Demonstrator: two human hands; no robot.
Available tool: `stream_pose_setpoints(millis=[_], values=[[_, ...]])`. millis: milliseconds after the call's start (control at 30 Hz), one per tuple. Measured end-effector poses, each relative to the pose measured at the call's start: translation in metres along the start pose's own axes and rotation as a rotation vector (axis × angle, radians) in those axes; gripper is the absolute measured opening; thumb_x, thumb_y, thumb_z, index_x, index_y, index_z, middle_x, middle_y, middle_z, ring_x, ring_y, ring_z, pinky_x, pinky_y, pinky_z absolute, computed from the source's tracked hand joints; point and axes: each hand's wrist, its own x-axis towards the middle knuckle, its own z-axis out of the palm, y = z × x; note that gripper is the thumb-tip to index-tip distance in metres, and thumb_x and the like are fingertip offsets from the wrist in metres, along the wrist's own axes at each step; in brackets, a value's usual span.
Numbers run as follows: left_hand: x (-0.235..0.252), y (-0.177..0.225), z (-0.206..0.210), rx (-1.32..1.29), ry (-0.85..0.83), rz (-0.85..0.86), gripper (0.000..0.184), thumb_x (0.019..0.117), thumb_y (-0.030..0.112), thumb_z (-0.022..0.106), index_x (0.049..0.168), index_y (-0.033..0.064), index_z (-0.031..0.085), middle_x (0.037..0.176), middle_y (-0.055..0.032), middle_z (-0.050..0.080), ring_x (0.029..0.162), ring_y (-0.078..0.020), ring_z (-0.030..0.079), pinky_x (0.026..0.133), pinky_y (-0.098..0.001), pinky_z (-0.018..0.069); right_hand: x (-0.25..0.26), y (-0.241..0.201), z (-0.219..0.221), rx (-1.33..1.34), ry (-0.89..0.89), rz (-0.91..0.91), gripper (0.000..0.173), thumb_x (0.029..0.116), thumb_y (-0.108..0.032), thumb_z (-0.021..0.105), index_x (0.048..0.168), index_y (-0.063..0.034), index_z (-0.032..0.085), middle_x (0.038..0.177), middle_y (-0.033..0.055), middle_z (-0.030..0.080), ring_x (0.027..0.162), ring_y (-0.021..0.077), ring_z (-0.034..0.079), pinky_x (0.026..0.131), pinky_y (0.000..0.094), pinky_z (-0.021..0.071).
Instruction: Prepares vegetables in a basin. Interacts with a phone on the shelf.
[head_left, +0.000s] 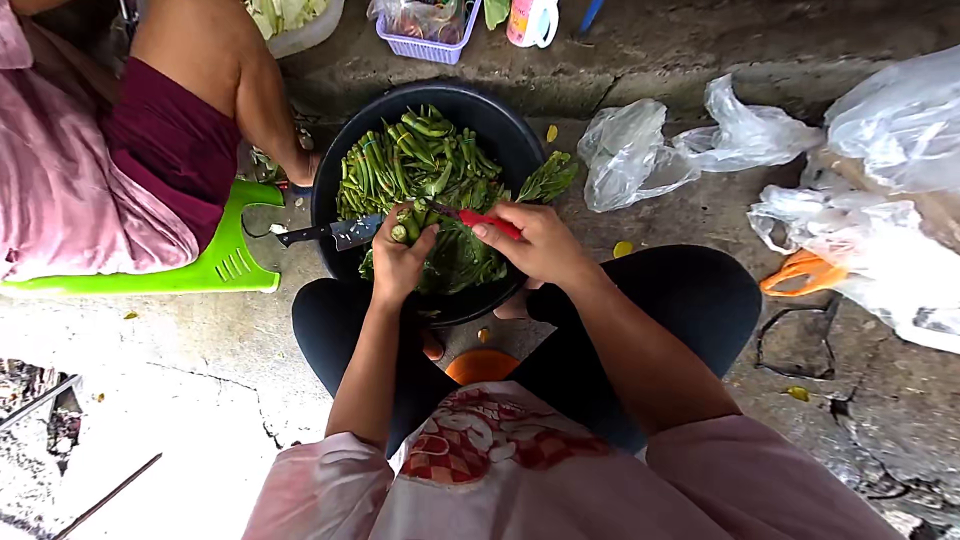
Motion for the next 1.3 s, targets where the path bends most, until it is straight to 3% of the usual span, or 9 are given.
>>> stream_pose_setpoints(millis=[233, 333, 467, 667, 833, 967, 1067, 1167, 1300], values=[[-0.002, -0.001, -0.019, -0.145, 0.039, -0.104, 0.032, 0.0856, -0.007, 0.071, 0.114, 0.0028, 0.062, 0.099, -0.0012, 0.074, 0.090, -0.0099, 0.072, 0.084, -0.0306, 0.0612, 0.011, 0.028, 0.001, -0.055, -0.075, 0.349, 0.049, 0.1044, -0.050, 0.053, 0.102, -0.0038, 0.070, 0.086, 0.0162, 0.066, 0.081, 0.0338, 0.065, 0.072, 0.0607, 0.0495], [0.002, -0.005, -0.028, -0.469, 0.007, -0.276, 0.036, 0.0810, -0.008, 0.070, 0.114, 0.0034, 0.060, 0.094, -0.0038, 0.072, 0.084, -0.0151, 0.071, 0.080, -0.0350, 0.0621, 0.015, 0.036, 0.008, -0.099, -0.152, 0.447, 0.051, 0.1051, -0.051, 0.052, 0.099, -0.0022, 0.068, 0.086, 0.0181, 0.064, 0.083, 0.0358, 0.063, 0.073, 0.0611, 0.0475], [0.001, -0.025, -0.042, -0.936, -0.132, -0.447, 0.053, 0.0743, 0.007, 0.086, 0.122, 0.0110, 0.064, 0.091, -0.0030, 0.072, 0.081, -0.0189, 0.072, 0.078, -0.0394, 0.0632, 0.019, 0.043, 0.023, -0.225, -0.247, 0.547, 0.056, 0.1046, -0.055, 0.049, 0.099, -0.0022, 0.066, 0.088, 0.0221, 0.065, 0.086, 0.0420, 0.065, 0.072, 0.0655, 0.0479], [0.000, -0.030, -0.045, -1.205, -0.119, -0.437, 0.026, 0.0833, 0.009, 0.079, 0.106, 0.0109, 0.067, 0.084, -0.0029, 0.070, 0.072, -0.0126, 0.069, 0.069, -0.0278, 0.0597, 0.027, 0.048, 0.050, -0.358, -0.408, 0.690, 0.059, 0.1059, -0.055, 0.045, 0.114, -0.0010, 0.066, 0.107, 0.0272, 0.068, 0.103, 0.0471, 0.066, 0.082, 0.0694, 0.0488], [-0.003, -0.018, -0.061, -1.265, -0.058, -0.390, 0.008, 0.0896, 0.012, 0.072, 0.097, 0.0122, 0.068, 0.092, -0.0077, 0.073, 0.078, -0.0192, 0.073, 0.074, -0.0362, 0.0636, 0.021, 0.074, 0.087, -0.361, -0.547, 0.796, 0.064, 0.1019, -0.059, 0.052, 0.122, 0.0003, 0.065, 0.116, 0.0291, 0.066, 0.110, 0.0479, 0.064, 0.088, 0.0696, 0.0488], [0.000, -0.018, -0.069, -1.349, -0.075, -0.295, 0.023, 0.0920, 0.015, 0.074, 0.113, 0.0085, 0.066, 0.077, -0.0012, 0.068, 0.067, -0.0135, 0.069, 0.067, -0.0314, 0.0619, 0.018, 0.115, 0.134, -0.098, -0.373, 0.804, 0.048, 0.0987, -0.036, 0.070, 0.114, 0.0091, 0.065, 0.106, 0.0298, 0.065, 0.100, 0.0440, 0.063, 0.090, 0.0640, 0.0484], [0.002, -0.023, -0.071, -1.333, -0.082, -0.275, 0.031, 0.0904, 0.014, 0.076, 0.117, 0.0067, 0.064, 0.077, -0.0003, 0.066, 0.066, -0.0131, 0.067, 0.066, -0.0301, 0.0615, 0.019, 0.143, 0.173, 0.093, -0.140, 0.808, 0.032, 0.1026, -0.023, 0.063, 0.121, 0.0035, 0.068, 0.111, 0.0258, 0.069, 0.102, 0.0370, 0.066, 0.095, 0.0559, 0.0498], [0.003, -0.026, -0.073, -1.251, -0.099, -0.303, 0.032, 0.0888, 0.014, 0.078, 0.117, 0.0076, 0.065, 0.079, -0.0009, 0.067, 0.068, -0.0130, 0.068, 0.068, -0.0306, 0.0624, 0.024, 0.157, 0.204, 0.137, -0.076, 0.933, 0.029, 0.1047, -0.017, 0.058, 0.126, 0.0000, 0.066, 0.111, 0.0234, 0.069, 0.089, 0.0323, 0.068, 0.084, 0.0506, 0.0548], [0.007, -0.025, -0.074, -1.100, -0.112, -0.321, 0.032, 0.0874, 0.015, 0.080, 0.115, 0.0082, 0.065, 0.079, -0.0015, 0.068, 0.065, -0.0124, 0.067, 0.066, -0.0298, 0.0620, 0.039, 0.151, 0.220, 0.032, -0.089, 1.106, 0.031, 0.1026, -0.019, 0.060, 0.123, 0.0045, 0.066, 0.121, 0.0268, 0.067, 0.116, 0.0402, 0.063, 0.101, 0.0577, 0.0479]])
